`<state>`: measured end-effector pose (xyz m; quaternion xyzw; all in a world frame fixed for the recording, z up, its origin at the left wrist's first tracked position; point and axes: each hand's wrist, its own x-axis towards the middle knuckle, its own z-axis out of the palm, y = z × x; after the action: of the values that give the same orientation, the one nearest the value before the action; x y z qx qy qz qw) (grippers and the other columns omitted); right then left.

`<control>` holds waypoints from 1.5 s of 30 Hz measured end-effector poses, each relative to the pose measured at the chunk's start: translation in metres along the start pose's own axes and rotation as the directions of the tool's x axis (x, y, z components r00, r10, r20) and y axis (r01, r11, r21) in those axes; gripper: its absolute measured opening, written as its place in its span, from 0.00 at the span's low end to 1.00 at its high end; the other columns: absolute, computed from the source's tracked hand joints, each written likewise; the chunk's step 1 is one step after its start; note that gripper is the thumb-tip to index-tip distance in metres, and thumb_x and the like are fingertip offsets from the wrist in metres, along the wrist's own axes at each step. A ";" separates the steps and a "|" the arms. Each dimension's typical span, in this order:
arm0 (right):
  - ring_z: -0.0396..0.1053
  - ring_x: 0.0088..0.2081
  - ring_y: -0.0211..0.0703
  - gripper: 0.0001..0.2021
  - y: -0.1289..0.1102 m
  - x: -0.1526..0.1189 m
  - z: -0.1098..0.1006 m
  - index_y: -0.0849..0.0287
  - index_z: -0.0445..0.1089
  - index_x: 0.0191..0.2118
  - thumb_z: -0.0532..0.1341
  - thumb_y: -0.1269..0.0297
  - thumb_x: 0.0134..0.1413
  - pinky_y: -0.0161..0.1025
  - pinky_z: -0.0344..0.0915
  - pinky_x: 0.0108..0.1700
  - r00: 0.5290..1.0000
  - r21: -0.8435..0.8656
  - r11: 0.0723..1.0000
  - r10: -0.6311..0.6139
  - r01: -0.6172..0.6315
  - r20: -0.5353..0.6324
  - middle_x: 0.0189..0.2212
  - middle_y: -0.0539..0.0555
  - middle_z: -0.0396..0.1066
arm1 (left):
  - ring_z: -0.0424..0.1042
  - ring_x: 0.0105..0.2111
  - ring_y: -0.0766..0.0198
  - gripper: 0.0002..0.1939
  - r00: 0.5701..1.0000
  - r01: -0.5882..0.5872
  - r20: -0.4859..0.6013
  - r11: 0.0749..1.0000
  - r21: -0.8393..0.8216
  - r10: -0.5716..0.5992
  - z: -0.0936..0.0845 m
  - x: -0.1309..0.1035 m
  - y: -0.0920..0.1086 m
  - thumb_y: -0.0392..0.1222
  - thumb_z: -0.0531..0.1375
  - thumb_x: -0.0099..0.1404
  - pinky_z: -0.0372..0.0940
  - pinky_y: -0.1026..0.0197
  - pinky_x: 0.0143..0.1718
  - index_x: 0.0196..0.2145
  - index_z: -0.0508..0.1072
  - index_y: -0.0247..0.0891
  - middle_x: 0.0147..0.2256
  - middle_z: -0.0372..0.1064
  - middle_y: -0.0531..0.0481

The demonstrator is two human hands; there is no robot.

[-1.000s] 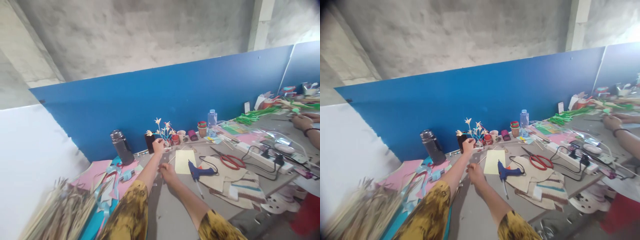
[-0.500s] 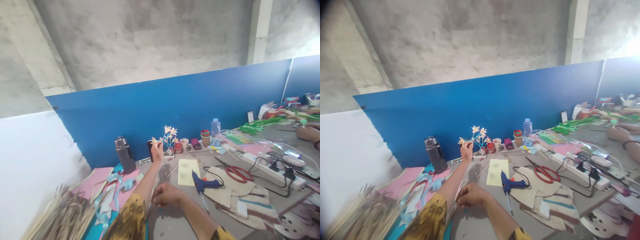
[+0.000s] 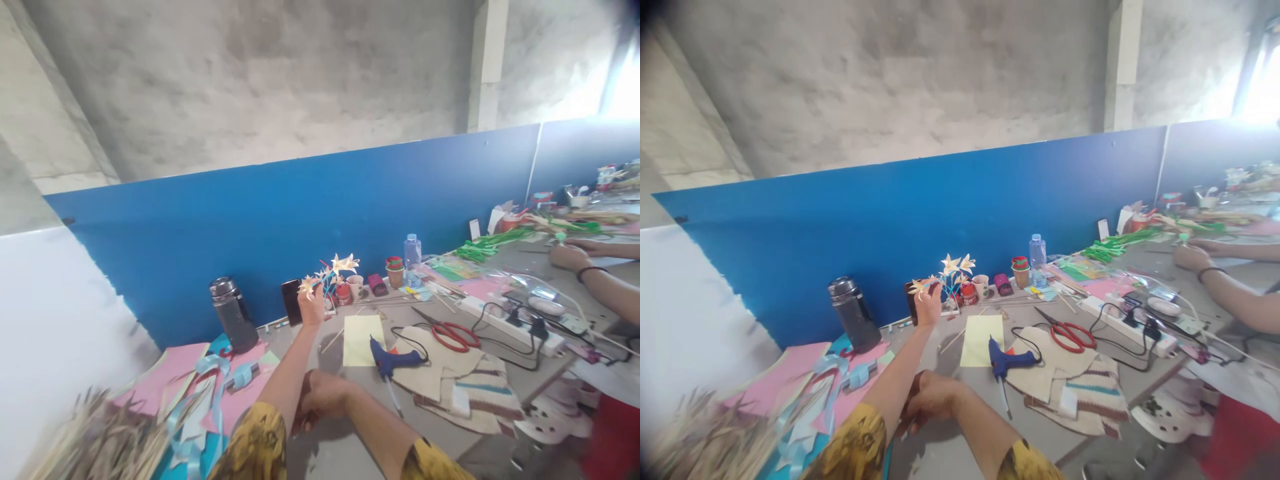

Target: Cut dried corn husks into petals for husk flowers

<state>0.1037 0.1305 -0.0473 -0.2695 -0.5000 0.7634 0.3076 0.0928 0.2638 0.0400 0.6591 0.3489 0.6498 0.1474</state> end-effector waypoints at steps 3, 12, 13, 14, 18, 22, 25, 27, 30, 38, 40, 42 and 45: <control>0.75 0.27 0.41 0.14 0.001 -0.001 -0.002 0.65 0.77 0.31 0.71 0.71 0.29 0.31 0.69 0.26 0.981 -0.081 0.995 0.077 -0.064 0.176 0.28 0.54 0.76 | 0.74 0.41 0.53 0.05 1.000 0.000 0.000 1.000 -0.016 0.000 0.000 0.002 0.006 0.41 0.61 0.59 0.64 0.52 0.51 0.31 0.76 0.40 0.35 0.75 0.45; 0.72 0.25 0.36 0.09 0.000 0.003 0.000 0.63 0.73 0.26 0.69 0.68 0.32 0.30 0.63 0.25 0.988 -0.153 0.987 -0.064 0.042 -0.142 0.25 0.50 0.74 | 0.72 0.29 0.61 0.08 0.993 0.116 0.015 0.984 -0.133 -0.115 -0.004 0.007 0.013 0.45 0.60 0.60 0.67 0.59 0.34 0.32 0.74 0.38 0.30 0.73 0.47; 0.73 0.26 0.38 0.11 0.000 0.002 0.001 0.62 0.73 0.27 0.70 0.70 0.30 0.30 0.65 0.26 0.991 -0.115 0.992 -0.072 0.060 -0.111 0.27 0.51 0.74 | 0.71 0.27 0.62 0.09 0.991 0.134 0.015 0.980 -0.148 -0.133 -0.003 0.006 0.014 0.46 0.59 0.60 0.67 0.60 0.32 0.31 0.73 0.38 0.28 0.73 0.49; 0.75 0.29 0.41 0.15 0.000 0.001 0.002 0.61 0.73 0.29 0.71 0.72 0.27 0.32 0.67 0.27 0.996 -0.079 0.995 -0.069 0.064 -0.054 0.29 0.51 0.75 | 0.70 0.26 0.63 0.09 0.989 0.151 0.014 0.975 -0.163 -0.150 -0.002 0.005 0.014 0.46 0.59 0.60 0.66 0.61 0.31 0.30 0.73 0.38 0.27 0.72 0.50; 0.76 0.29 0.44 0.21 0.003 -0.002 0.002 0.62 0.75 0.33 0.74 0.71 0.23 0.34 0.70 0.28 0.993 -0.008 0.999 -0.041 0.042 0.106 0.31 0.53 0.76 | 0.70 0.25 0.63 0.08 0.982 0.188 0.008 0.959 -0.211 -0.190 0.005 0.001 0.016 0.45 0.59 0.59 0.65 0.62 0.28 0.30 0.72 0.38 0.26 0.72 0.50; 0.74 0.25 0.39 0.18 0.005 0.000 -0.003 0.66 0.76 0.30 0.75 0.68 0.25 0.31 0.69 0.26 0.994 -0.065 0.998 0.014 -0.007 0.111 0.26 0.52 0.76 | 0.70 0.24 0.65 0.08 0.977 0.209 0.005 0.952 -0.225 -0.214 0.011 0.001 0.010 0.45 0.60 0.58 0.65 0.63 0.27 0.30 0.72 0.37 0.25 0.71 0.50; 0.72 0.24 0.35 0.14 0.003 0.001 -0.008 0.66 0.76 0.29 0.73 0.67 0.31 0.28 0.66 0.25 0.987 -0.147 0.986 0.093 -0.073 0.134 0.24 0.51 0.76 | 0.69 0.23 0.65 0.08 0.966 0.254 0.015 0.944 -0.209 -0.257 0.013 0.006 -0.004 0.45 0.61 0.57 0.65 0.64 0.26 0.30 0.72 0.36 0.23 0.70 0.52; 0.71 0.23 0.32 0.11 -0.001 -0.001 -0.011 0.66 0.75 0.29 0.72 0.67 0.36 0.27 0.64 0.24 0.977 -0.247 0.961 0.164 -0.126 0.139 0.24 0.50 0.76 | 0.70 0.23 0.65 0.08 0.956 0.293 0.031 0.938 -0.184 -0.292 0.012 0.010 -0.018 0.44 0.61 0.57 0.64 0.64 0.24 0.30 0.72 0.36 0.22 0.69 0.53; 0.70 0.22 0.30 0.10 -0.011 -0.010 -0.014 0.65 0.74 0.29 0.72 0.66 0.42 0.25 0.61 0.25 0.956 -0.364 0.917 0.239 -0.165 0.169 0.22 0.49 0.75 | 0.71 0.23 0.65 0.05 0.940 0.338 0.086 0.933 -0.125 -0.329 0.008 0.010 -0.042 0.40 0.61 0.56 0.63 0.65 0.24 0.29 0.72 0.36 0.23 0.70 0.52; 0.65 0.18 0.30 0.22 -0.028 -0.024 -0.017 0.64 0.70 0.36 0.70 0.47 0.48 0.27 0.57 0.21 0.948 -0.062 0.992 -0.089 0.113 0.304 0.20 0.48 0.73 | 0.71 0.21 0.63 0.04 0.881 0.404 0.241 0.913 0.062 -0.406 0.033 -0.026 -0.089 0.36 0.62 0.55 0.65 0.63 0.26 0.31 0.76 0.35 0.20 0.71 0.51; 0.64 0.17 0.30 0.22 -0.026 -0.021 -0.017 0.64 0.69 0.35 0.69 0.47 0.48 0.28 0.57 0.21 0.955 -0.056 0.989 -0.118 0.138 0.273 0.19 0.48 0.72 | 0.72 0.23 0.63 0.05 0.872 0.402 0.261 0.910 0.100 -0.414 0.041 -0.031 -0.098 0.36 0.62 0.56 0.66 0.63 0.28 0.32 0.76 0.35 0.23 0.73 0.50; 0.63 0.16 0.31 0.21 -0.024 -0.018 -0.017 0.62 0.68 0.34 0.68 0.47 0.48 0.28 0.57 0.21 0.966 -0.039 0.990 -0.124 0.136 0.228 0.19 0.48 0.72 | 0.73 0.25 0.62 0.05 0.862 0.404 0.275 0.904 0.138 -0.427 0.046 -0.033 -0.106 0.36 0.63 0.58 0.67 0.62 0.30 0.33 0.76 0.34 0.26 0.74 0.49; 0.62 0.15 0.31 0.19 -0.023 -0.015 -0.016 0.61 0.66 0.32 0.66 0.48 0.51 0.29 0.55 0.20 0.982 -0.008 0.992 -0.126 0.128 0.144 0.18 0.48 0.72 | 0.74 0.33 0.62 0.10 0.841 0.413 0.296 0.891 0.189 -0.453 0.046 -0.032 -0.117 0.42 0.62 0.65 0.71 0.57 0.36 0.41 0.75 0.33 0.37 0.74 0.46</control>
<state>0.1299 0.1361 -0.0297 -0.1840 -0.5434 0.7554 0.3165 0.1085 0.3386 -0.0654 0.6704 0.4966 0.4573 0.3081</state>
